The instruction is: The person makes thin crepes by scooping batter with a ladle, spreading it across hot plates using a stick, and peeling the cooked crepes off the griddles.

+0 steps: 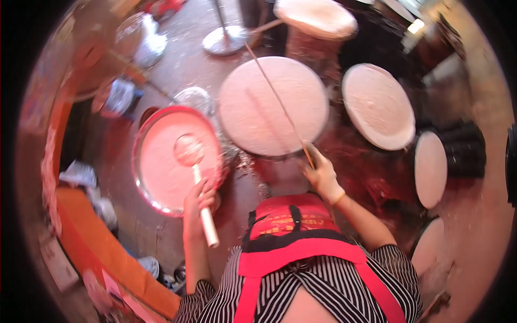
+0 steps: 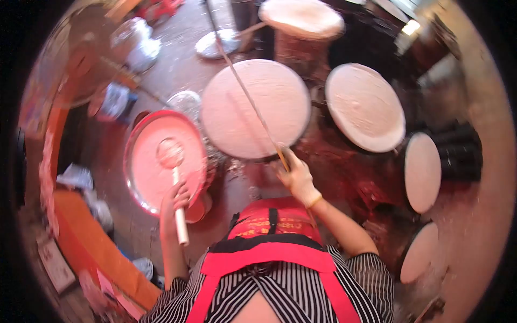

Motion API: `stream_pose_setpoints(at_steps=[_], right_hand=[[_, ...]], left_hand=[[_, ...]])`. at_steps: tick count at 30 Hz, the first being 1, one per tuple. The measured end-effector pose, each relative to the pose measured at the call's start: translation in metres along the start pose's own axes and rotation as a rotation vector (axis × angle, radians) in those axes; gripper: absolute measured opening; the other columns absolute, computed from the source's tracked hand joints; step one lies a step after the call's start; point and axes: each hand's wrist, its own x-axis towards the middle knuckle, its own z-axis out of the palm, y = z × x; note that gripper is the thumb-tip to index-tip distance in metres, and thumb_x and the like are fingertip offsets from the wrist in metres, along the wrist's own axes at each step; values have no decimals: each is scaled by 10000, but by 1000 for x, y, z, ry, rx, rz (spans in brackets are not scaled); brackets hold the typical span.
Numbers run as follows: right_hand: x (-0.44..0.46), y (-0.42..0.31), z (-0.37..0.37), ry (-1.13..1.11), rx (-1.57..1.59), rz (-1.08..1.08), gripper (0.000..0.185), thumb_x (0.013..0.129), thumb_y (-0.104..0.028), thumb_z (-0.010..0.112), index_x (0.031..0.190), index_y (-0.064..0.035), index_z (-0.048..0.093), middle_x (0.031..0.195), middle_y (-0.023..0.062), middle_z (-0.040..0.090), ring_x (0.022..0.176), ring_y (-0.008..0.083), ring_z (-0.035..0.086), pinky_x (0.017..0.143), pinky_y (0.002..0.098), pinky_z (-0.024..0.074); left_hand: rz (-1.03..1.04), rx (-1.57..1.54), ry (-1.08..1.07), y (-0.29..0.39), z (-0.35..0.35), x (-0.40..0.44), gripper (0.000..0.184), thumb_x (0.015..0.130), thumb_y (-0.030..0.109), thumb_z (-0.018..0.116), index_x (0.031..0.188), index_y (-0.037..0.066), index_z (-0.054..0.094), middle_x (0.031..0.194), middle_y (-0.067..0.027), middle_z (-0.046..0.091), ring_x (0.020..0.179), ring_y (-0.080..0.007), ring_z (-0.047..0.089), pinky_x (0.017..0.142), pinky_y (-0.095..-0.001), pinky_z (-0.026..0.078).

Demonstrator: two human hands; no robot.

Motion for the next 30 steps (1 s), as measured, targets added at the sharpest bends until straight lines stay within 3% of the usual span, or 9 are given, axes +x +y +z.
stream_pose_setpoints(at_steps=[2, 7, 10, 14, 18, 20, 25, 28, 30], right_hand=[[26, 48, -46, -148, -51, 340, 330, 862, -255, 633, 1116, -46, 604, 974, 213, 662, 959, 419, 616, 802, 426, 504], [62, 138, -159, 93, -884, 90, 442, 829, -308, 635, 1236, -169, 534, 989, 118, 642, 845, 298, 664, 744, 425, 537], [75, 162, -206, -33, -1102, 28, 471, 839, -440, 650, 1193, -138, 585, 1044, 137, 662, 838, 308, 670, 710, 408, 541], [89, 184, -233, -111, -938, -131, 327, 774, -249, 610, 1066, -101, 596, 1064, 130, 631, 855, 288, 668, 742, 410, 531], [143, 131, -285, -144, -1079, -95, 174, 760, -245, 638, 890, -135, 604, 857, 79, 637, 778, 268, 668, 671, 415, 539], [183, 79, -320, -222, -1145, -25, 142, 782, -225, 612, 878, -123, 634, 865, 94, 651, 789, 284, 667, 692, 421, 540], [291, 2, -385, -114, -1101, -289, 123, 747, -212, 657, 778, -107, 715, 838, 133, 674, 803, 313, 662, 732, 425, 537], [366, -73, -408, -219, -1109, -235, 190, 756, -233, 700, 857, -74, 732, 846, 124, 697, 737, 275, 656, 723, 386, 530], [424, -95, -437, -93, -790, -301, 295, 665, -265, 718, 808, -8, 729, 744, 169, 690, 678, 263, 653, 670, 380, 510]], left_hand=[[66, 85, 67, -33, 18, -2, 95, 1019, 91, 419, 1013, -3, 412, 740, -23, 391, 481, -59, 329, 338, -179, 279], [40, 14, -48, -135, 63, 8, 192, 1032, 100, 382, 1152, -48, 409, 776, -35, 364, 515, -70, 348, 355, -189, 308], [0, -61, -107, -206, 92, 26, 268, 1035, 101, 363, 1232, -78, 390, 796, -41, 368, 543, -80, 366, 374, -201, 338], [-47, -163, -143, -260, 128, 36, 316, 1039, 105, 339, 1277, -101, 361, 814, -55, 374, 549, -90, 376, 396, -214, 372], [-35, -179, -136, -288, 150, 45, 307, 1040, 105, 333, 1272, -94, 356, 818, -58, 377, 547, -90, 379, 398, -211, 380], [-25, -158, -121, -290, 155, 48, 299, 1040, 104, 334, 1265, -91, 355, 816, -57, 377, 545, -88, 380, 394, -207, 378], [-7, -154, -115, -273, 152, 65, 278, 1037, 100, 342, 1233, -95, 373, 816, -55, 381, 541, -84, 376, 387, -200, 370], [-4, -178, -149, -245, 146, 72, 276, 1037, 102, 344, 1223, -100, 381, 814, -53, 384, 539, -82, 376, 389, -195, 369], [11, -195, -154, -224, 155, 78, 274, 1038, 110, 349, 1219, -90, 394, 809, -51, 385, 530, -76, 367, 391, -190, 366]])
